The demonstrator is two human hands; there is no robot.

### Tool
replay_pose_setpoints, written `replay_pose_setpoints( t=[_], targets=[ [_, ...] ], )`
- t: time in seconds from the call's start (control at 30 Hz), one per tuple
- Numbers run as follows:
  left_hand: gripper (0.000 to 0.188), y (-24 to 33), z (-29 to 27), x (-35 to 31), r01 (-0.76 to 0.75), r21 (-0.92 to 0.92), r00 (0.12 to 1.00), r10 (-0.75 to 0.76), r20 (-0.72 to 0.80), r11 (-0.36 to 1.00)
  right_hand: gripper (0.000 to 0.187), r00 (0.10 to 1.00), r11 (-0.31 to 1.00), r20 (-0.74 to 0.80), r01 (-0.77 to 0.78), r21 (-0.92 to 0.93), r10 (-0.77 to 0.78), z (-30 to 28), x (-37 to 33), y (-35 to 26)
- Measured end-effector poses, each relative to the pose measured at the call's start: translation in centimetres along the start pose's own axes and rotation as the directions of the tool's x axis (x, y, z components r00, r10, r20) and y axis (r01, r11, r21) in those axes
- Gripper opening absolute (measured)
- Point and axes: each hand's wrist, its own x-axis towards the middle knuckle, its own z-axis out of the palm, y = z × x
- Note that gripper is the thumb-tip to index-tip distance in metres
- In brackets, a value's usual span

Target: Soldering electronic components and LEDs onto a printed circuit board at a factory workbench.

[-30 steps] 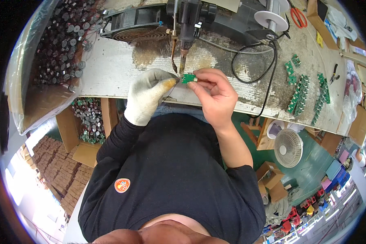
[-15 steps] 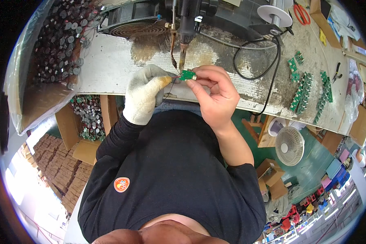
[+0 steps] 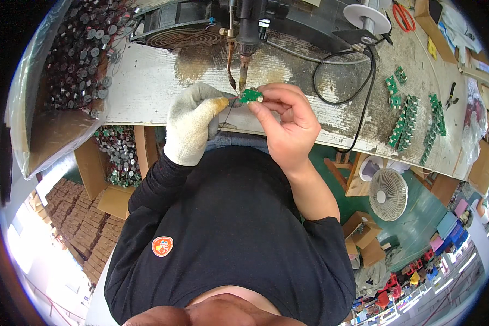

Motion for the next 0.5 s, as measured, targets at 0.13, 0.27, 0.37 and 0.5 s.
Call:
replay_pose_setpoints(
  t=[0.13, 0.27, 0.37, 0.5],
  targets=[
    [0.017, -0.1, 0.0, -0.1, -0.026, -0.029, 1.0, 0.026, 0.011, 0.999, 0.026, 1.0, 1.0, 0.008, 0.006, -0.026, -0.005, 0.1, 0.0, -0.3],
    [0.017, 0.7, 0.4, -0.5, -0.017, -0.009, 1.0, 0.016, -0.025, 1.0, 0.027, 1.0, 1.0, 0.008, 0.019, -0.021, -0.018, 0.0, 0.1, -0.4],
    [0.017, 0.3, 0.3, -0.3, -0.023, -0.004, 0.999, 0.023, -0.024, 1.0, 0.027, 0.999, 0.999, 0.018, 0.03, -0.025, -0.029, 0.0, 0.0, -0.2],
    [0.017, -0.6, 0.2, -0.1, -0.05, -0.003, 0.998, 0.05, -0.036, 0.999, 0.027, 1.0, 0.999, 0.021, 0.022, -0.037, -0.021, -0.2, -0.2, 0.3]
  ],
)
